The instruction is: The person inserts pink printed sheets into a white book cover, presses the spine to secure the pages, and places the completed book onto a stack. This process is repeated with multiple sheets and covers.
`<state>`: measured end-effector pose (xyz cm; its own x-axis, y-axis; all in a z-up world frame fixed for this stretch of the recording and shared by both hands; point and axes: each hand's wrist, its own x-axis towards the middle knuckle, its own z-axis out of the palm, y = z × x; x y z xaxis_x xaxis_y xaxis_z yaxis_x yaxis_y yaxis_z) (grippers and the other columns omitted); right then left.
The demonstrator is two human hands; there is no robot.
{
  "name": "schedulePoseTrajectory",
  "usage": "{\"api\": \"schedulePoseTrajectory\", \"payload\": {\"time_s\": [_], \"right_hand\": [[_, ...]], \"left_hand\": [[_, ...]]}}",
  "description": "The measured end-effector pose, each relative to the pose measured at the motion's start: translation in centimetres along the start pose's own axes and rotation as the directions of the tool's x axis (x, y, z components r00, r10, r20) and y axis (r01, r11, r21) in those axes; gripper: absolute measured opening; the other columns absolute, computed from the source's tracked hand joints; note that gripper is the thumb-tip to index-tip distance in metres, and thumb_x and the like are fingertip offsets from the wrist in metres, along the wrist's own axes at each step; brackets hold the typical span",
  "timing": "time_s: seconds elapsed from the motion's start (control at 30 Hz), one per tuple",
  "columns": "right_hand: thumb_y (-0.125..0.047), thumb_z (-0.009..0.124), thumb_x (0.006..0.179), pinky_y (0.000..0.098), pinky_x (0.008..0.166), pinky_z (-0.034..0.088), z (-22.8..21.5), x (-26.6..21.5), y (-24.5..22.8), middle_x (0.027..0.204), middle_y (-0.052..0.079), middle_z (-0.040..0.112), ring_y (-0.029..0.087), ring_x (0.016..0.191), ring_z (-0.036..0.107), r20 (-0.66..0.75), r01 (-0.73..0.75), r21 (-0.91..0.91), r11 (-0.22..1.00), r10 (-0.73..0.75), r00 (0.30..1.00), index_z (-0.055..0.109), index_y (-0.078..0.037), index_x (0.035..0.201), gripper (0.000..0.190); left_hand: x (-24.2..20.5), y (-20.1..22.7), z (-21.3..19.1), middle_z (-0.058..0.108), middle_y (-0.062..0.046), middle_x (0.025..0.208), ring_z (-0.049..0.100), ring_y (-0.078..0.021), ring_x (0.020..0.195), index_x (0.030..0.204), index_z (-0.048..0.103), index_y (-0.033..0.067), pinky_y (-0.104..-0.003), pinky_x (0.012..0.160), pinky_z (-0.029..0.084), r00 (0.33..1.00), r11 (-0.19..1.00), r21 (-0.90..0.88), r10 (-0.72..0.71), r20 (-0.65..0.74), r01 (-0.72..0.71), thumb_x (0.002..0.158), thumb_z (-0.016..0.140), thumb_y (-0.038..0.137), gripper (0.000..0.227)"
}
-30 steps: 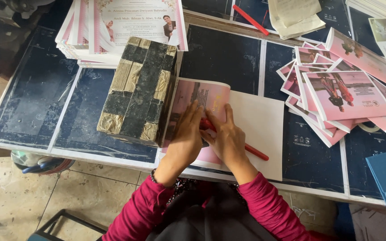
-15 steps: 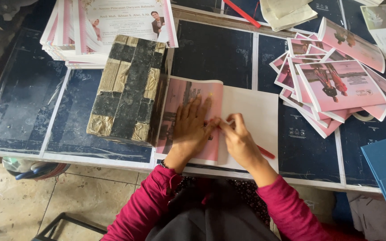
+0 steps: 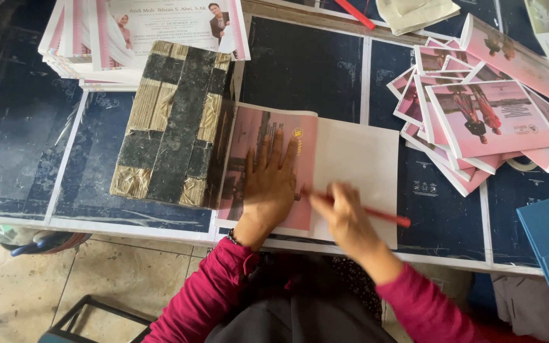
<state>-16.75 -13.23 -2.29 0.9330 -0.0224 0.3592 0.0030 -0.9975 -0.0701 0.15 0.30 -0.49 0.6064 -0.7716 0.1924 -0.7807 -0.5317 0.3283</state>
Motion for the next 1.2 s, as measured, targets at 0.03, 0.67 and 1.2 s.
{"api": "schedulePoseTrajectory", "payload": {"time_s": [0.03,0.67,1.2], "right_hand": [[-0.005,0.049,0.100,0.0406,0.071,0.041,0.1,2.2,0.9,0.091,0.005,0.043,0.028,0.079,0.050,0.001,0.000,0.003,1.000,0.000,1.000,0.068,-0.019,0.111,0.026],[0.004,0.049,0.095,0.0396,0.073,0.047,-3.2,-1.5,-4.4,0.093,0.007,0.045,0.030,0.081,0.050,0.114,-0.024,0.139,0.990,0.008,0.993,0.067,-0.016,0.132,0.046],[0.015,0.057,0.084,0.0442,0.080,0.048,4.4,10.1,10.3,0.101,0.008,0.044,0.033,0.092,0.053,-0.008,-0.268,-0.020,0.963,0.268,0.963,0.068,-0.023,0.138,0.067]], "left_hand": [[-0.1,-0.1,0.4,0.026,-0.016,0.172,0.024,-0.0373,0.158,0.165,0.033,0.0222,-0.056,0.126,0.012,1.000,1.000,0.001,-0.002,0.002,0.002,0.106,0.046,0.032,0.062],[0.2,-0.6,0.9,0.031,-0.015,0.170,0.027,-0.0377,0.157,0.160,0.041,0.0125,-0.056,0.124,0.015,1.000,1.000,-0.002,0.010,-0.016,-0.010,0.100,0.060,0.029,0.065],[0.3,-0.7,1.0,0.028,-0.018,0.171,0.024,-0.0396,0.157,0.161,0.038,0.0099,-0.056,0.125,0.011,1.000,0.999,-0.021,0.026,0.000,-0.026,0.099,0.064,0.030,0.070]]}}
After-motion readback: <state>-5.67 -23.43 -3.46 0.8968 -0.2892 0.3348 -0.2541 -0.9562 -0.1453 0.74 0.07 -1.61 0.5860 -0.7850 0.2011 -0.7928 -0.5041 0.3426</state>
